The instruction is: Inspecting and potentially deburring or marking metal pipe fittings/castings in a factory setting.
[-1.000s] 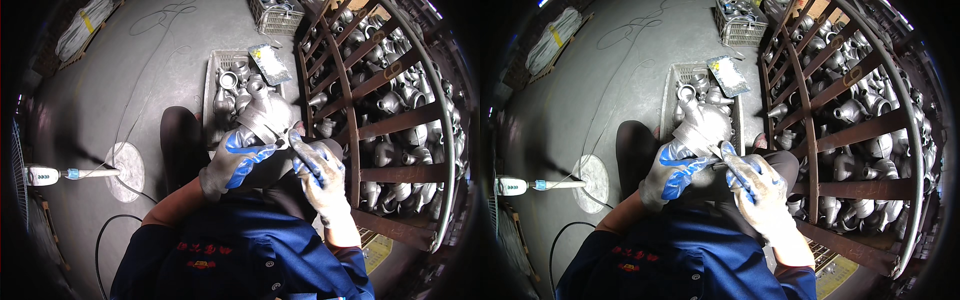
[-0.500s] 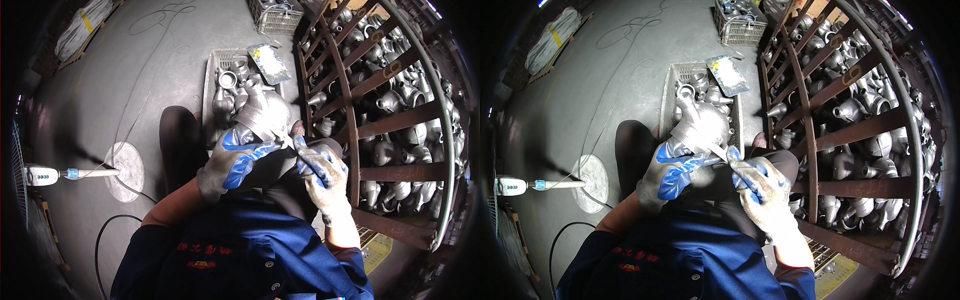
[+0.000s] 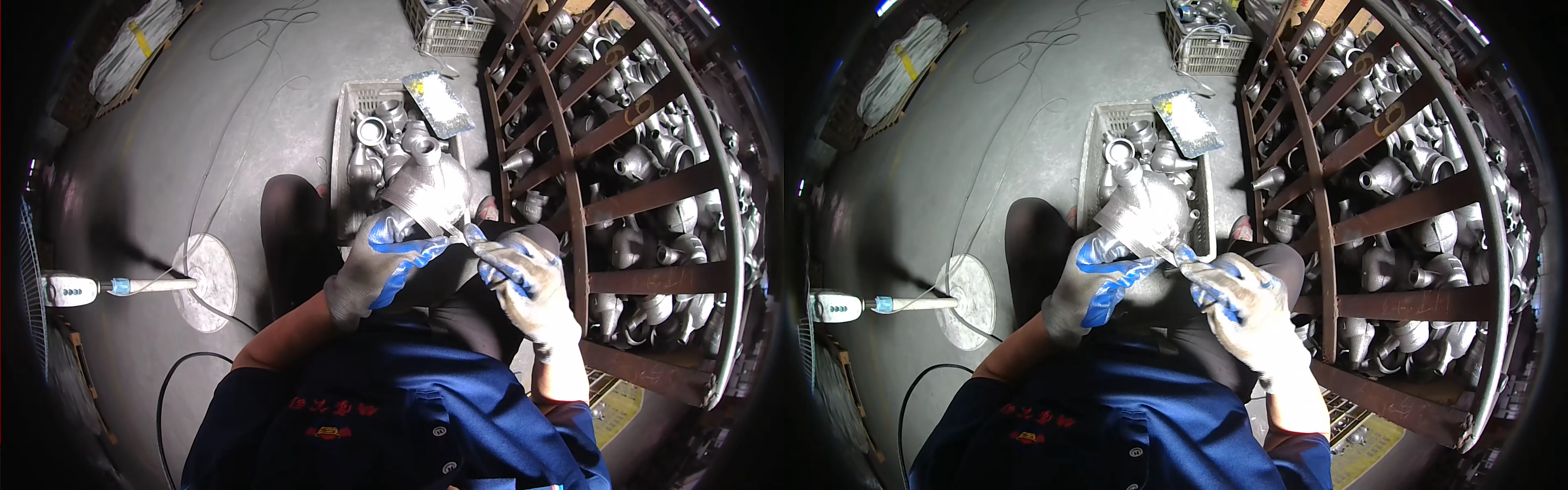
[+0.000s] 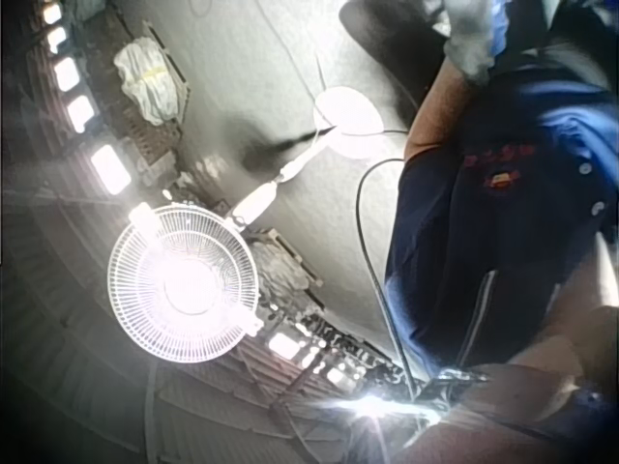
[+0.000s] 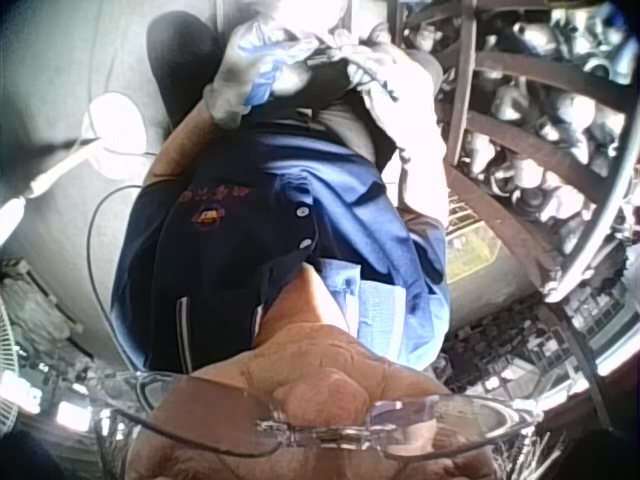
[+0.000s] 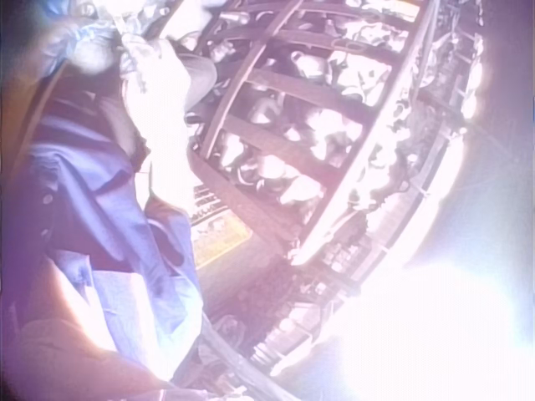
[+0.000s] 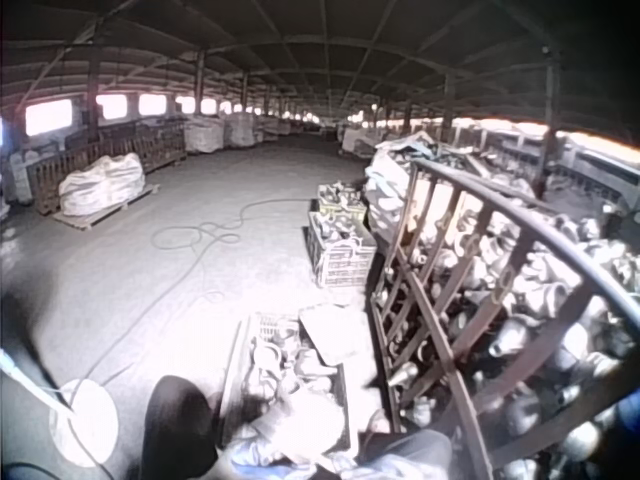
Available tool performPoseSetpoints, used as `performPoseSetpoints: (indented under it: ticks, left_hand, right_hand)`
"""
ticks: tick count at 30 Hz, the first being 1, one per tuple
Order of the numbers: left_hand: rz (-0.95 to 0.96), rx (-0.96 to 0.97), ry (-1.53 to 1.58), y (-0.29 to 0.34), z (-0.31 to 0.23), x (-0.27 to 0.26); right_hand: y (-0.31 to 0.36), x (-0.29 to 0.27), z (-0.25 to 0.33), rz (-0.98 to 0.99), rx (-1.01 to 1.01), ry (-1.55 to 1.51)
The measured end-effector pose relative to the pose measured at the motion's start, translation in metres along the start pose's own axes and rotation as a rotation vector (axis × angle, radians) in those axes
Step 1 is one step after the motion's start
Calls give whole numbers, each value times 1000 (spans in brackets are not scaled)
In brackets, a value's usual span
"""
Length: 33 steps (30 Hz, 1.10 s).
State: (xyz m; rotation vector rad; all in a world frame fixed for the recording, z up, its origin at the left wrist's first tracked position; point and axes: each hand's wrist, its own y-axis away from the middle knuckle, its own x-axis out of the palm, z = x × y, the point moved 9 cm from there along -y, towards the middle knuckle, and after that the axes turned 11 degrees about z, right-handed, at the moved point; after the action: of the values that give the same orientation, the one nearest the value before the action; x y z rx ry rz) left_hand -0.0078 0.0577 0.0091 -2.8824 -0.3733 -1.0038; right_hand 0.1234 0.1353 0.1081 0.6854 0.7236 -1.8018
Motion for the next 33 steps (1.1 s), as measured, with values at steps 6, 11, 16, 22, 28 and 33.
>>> performPoseSetpoints:
  ticks: [6,11,16,22,28,33]
  left_hand:
    - [-15,-78,-56,2,10,-9]
    - [19,-103,2,4,-4,-4]
    - [-22,-53,-84,5,-3,-12]
    - [-28,-119,58,5,10,-16]
    - [56,-14,-645,8,-7,-18]
    - [67,61,-627,7,-21,-4]
  right_hand:
    - [0,-1,-6,4,21,76]
    - [2,-3,-10,-1,-20,-88]
    - [12,4,-20,-161,71,-173]
    - [10,9,-1,-160,73,78]
    - [15,7,-6,-251,71,-45]
    - [13,16,1,-209,1,56]
